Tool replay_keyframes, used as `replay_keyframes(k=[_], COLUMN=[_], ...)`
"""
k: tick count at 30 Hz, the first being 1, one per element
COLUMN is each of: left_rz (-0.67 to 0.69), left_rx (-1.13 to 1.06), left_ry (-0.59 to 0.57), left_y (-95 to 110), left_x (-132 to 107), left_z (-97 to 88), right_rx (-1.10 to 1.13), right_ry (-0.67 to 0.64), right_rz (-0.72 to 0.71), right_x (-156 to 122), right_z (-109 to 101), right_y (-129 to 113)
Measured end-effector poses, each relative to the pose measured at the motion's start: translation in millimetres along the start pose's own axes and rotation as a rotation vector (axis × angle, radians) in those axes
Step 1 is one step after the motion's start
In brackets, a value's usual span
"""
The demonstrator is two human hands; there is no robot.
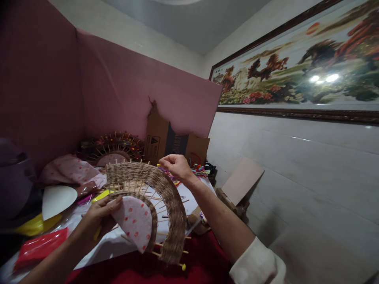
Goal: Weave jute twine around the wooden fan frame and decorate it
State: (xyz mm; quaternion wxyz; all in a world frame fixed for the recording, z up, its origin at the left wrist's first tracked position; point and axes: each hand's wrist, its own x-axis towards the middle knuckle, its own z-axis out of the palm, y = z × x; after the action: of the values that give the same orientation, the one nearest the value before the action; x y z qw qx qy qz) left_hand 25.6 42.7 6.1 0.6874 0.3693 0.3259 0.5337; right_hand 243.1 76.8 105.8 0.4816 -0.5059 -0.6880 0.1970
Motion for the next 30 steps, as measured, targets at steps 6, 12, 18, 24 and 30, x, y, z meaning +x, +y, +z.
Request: replay_keyframes(k=[6,12,18,24,30], left_rz=[0.032,-0.034,-0.086,-0.081,-0.143], left_rx=[0.022,-0.087,-0.12,-0.226,-0.329], left_ry=[-0.008,0.032,0.033,0.041,0.127], left_y=[5,8,9,9,16], left_x=[1,2,3,5,0], left_z=[-2.3,-3.9,-8.8,-9.7,-0.1], right_rx=[-0.261,-0.569,-0.718,-0.806,-0.845], right_ry=[0.235,-0.23,-0.212,-0.158,-0.078], right_rz=[-0.283,-0.583,-0.589,-0.651,-0.706], right_x=[-53,-130,-134,-123,-120], right_z=[7,74,137,149,149], right_y=[-42,-55,-37,-32,-27])
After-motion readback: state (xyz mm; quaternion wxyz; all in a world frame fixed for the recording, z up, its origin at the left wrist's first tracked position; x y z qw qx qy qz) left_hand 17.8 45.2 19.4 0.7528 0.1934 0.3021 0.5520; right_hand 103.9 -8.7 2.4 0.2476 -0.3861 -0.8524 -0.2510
